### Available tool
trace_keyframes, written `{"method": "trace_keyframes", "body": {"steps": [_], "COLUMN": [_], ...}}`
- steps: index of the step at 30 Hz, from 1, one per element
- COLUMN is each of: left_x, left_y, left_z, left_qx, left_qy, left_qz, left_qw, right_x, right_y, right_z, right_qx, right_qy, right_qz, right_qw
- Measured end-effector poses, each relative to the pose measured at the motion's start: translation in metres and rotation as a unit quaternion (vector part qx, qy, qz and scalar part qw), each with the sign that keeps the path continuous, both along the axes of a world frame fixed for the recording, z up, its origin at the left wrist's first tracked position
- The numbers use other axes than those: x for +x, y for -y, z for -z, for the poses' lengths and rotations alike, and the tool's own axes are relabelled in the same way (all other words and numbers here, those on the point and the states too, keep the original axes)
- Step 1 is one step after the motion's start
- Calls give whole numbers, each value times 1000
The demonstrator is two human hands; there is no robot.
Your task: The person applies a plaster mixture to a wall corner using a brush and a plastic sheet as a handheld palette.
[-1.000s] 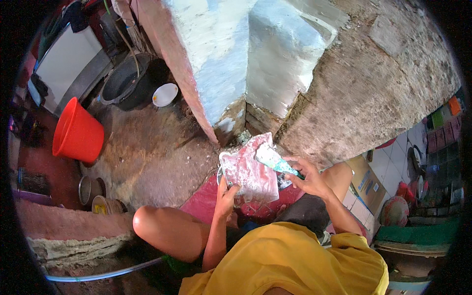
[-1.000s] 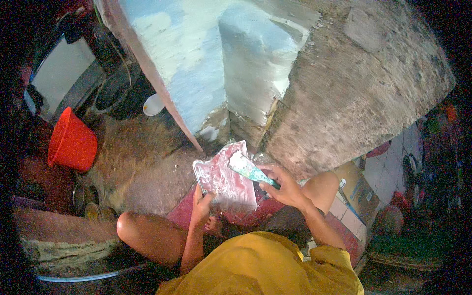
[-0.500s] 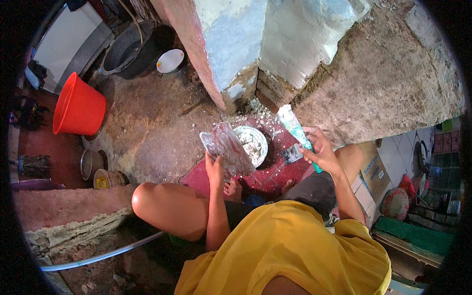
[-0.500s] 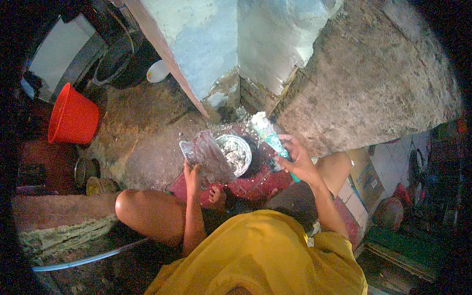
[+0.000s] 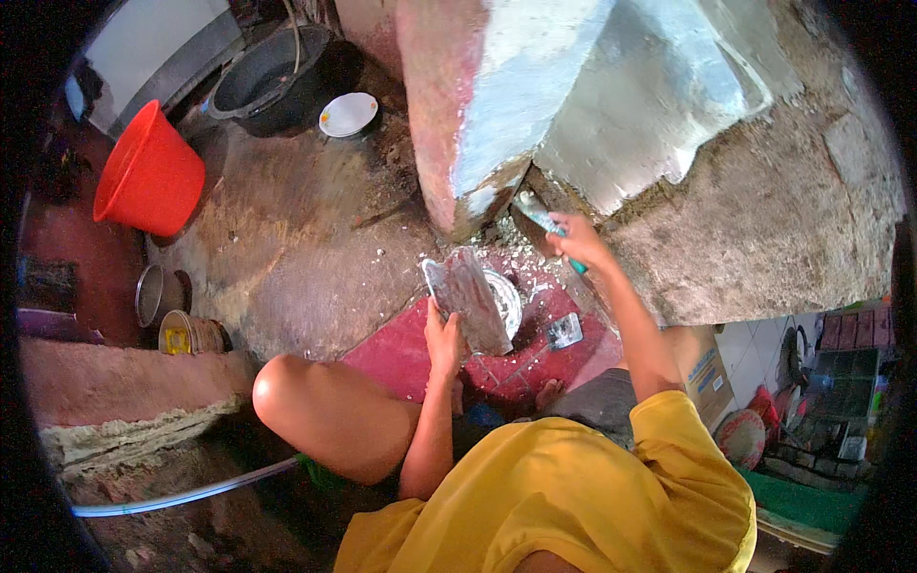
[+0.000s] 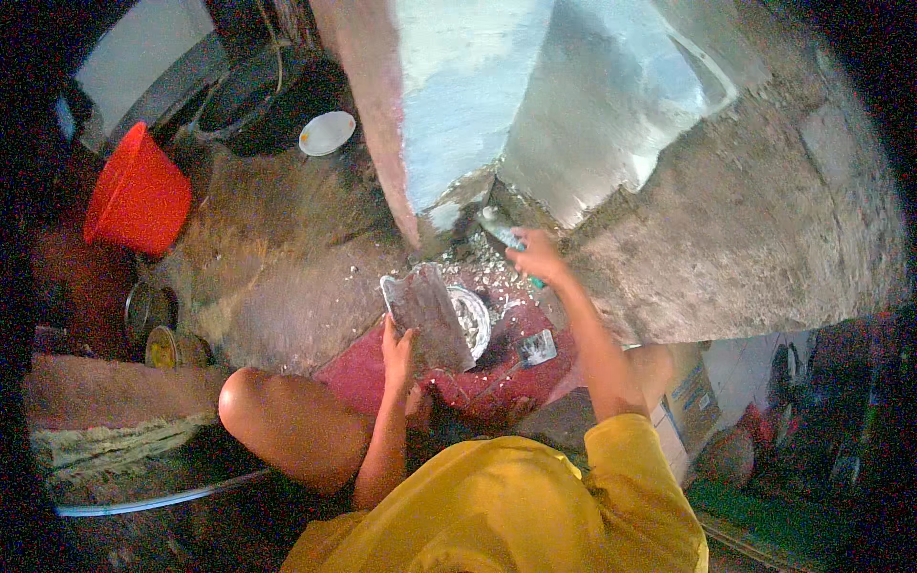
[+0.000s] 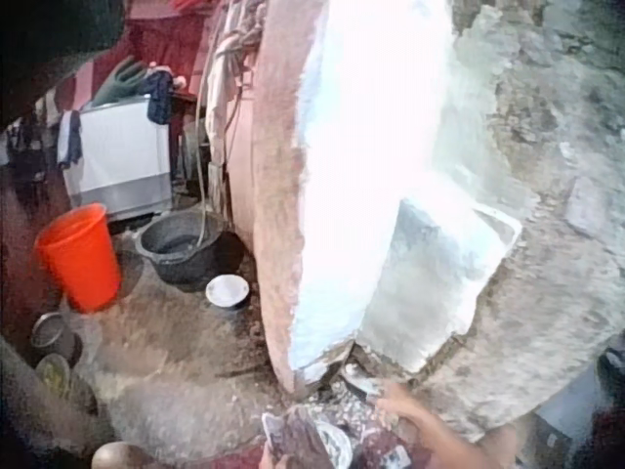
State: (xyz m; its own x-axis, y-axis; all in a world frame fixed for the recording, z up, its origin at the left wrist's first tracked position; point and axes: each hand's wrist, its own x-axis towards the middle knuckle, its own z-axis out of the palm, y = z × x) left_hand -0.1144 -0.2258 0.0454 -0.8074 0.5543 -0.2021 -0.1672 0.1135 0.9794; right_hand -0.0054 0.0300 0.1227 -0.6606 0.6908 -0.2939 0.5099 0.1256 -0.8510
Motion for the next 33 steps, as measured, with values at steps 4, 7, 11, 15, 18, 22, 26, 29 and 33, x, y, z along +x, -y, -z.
{"method": "trace_keyframes", "body": {"steps": [4, 7, 11, 15, 18, 22, 26, 29, 33], "left_x": [1, 6, 2, 1, 2, -2, -22, -52, -69], "left_y": [-12, -18, -14, -16, -18, -26, -16, 9, 28], "left_z": [29, 15, 12, 5, 16, 28, 35, 26, -19], "left_qx": [26, -3, -23, 1, 23, 109, 107, -14, -227], "left_qy": [0, -33, -23, 25, 38, 130, 146, 0, -128], "left_qz": [10, 14, 31, 53, 51, 33, -44, -60, -17], "left_qw": [1000, 999, 999, 998, 998, 985, 982, 998, 965], "right_x": [-19, -21, -44, -49, -55, -44, -8, 8, 52], "right_y": [-32, -55, -33, -41, -36, -41, 4, 68, 91], "right_z": [-5, -1, -40, -49, -59, -54, -40, -59, 4], "right_qx": [-52, -1, 38, 50, 71, 193, 271, 136, 136], "right_qy": [49, 118, 133, 193, 193, 242, 131, 117, 113], "right_qz": [-22, -3, -5, -5, -18, -104, -201, -236, -319], "right_qw": [997, 993, 990, 980, 978, 945, 932, 955, 931]}}
